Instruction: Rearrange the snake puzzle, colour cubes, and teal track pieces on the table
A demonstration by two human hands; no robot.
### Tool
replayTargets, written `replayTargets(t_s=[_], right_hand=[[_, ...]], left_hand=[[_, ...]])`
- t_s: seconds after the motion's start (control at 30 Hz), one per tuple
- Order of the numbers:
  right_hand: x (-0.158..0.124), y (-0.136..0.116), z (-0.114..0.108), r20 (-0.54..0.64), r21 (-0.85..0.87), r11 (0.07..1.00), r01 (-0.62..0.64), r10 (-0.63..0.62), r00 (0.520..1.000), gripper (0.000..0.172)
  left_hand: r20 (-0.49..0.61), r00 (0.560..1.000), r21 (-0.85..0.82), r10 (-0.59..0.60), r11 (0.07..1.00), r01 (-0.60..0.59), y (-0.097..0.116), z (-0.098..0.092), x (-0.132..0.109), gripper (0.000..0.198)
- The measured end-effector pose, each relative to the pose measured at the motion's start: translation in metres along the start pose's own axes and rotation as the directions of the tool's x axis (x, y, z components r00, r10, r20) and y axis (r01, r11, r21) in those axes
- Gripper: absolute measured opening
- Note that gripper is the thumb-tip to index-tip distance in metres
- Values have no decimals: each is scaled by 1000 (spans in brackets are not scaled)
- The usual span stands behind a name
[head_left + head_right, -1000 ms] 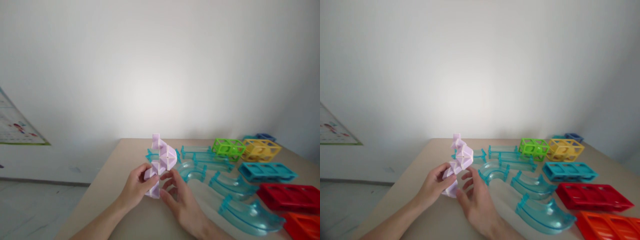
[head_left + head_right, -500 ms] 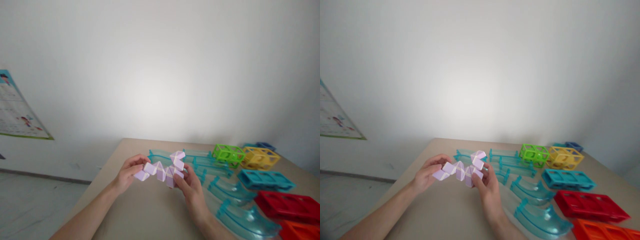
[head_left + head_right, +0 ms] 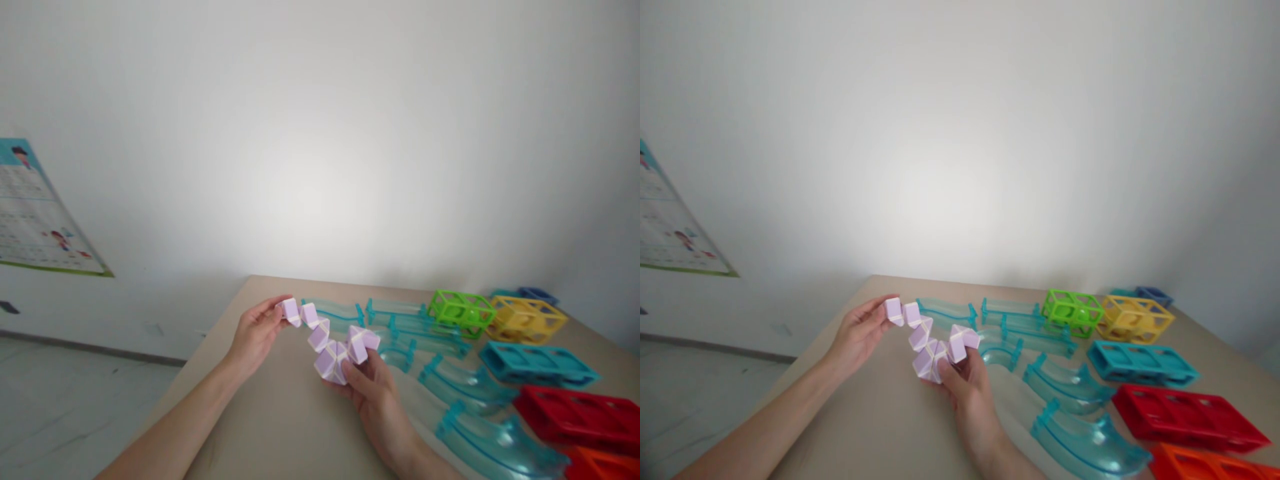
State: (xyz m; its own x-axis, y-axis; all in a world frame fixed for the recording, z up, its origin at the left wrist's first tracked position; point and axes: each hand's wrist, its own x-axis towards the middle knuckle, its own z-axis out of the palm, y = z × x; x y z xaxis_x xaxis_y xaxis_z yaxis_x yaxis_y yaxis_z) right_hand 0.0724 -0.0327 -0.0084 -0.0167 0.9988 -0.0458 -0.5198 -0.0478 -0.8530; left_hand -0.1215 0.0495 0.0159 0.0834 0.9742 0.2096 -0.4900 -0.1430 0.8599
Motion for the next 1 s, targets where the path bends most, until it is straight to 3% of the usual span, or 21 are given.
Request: replayTargets(t_s=[0.3,0.47,0.63,0.83,1.0], right_hand=[[-2,4,0,70,9,1000,-19,19,997,61],[-4,1,4,74,3,997,-71,70,995,62],[-5,2,6,81,-23,1000,-20,22,996,59],[-4,-2,3,175,161,985,-59,31,984,68],[-2,-3,1,240,222,972,-78,23,970,69]], left_hand=[[137,989,231,48,970,-79,-2,-11,-3,35],[110,990,317,93,940,-124,-3,-18,-1,36],[143,989,322,43,943,-88,0,-18,-2,42],[151,989,205,9,978,-40,-2,-8,-6,43],[95,995,211,40,976,-60,-1,-7,-4,37]])
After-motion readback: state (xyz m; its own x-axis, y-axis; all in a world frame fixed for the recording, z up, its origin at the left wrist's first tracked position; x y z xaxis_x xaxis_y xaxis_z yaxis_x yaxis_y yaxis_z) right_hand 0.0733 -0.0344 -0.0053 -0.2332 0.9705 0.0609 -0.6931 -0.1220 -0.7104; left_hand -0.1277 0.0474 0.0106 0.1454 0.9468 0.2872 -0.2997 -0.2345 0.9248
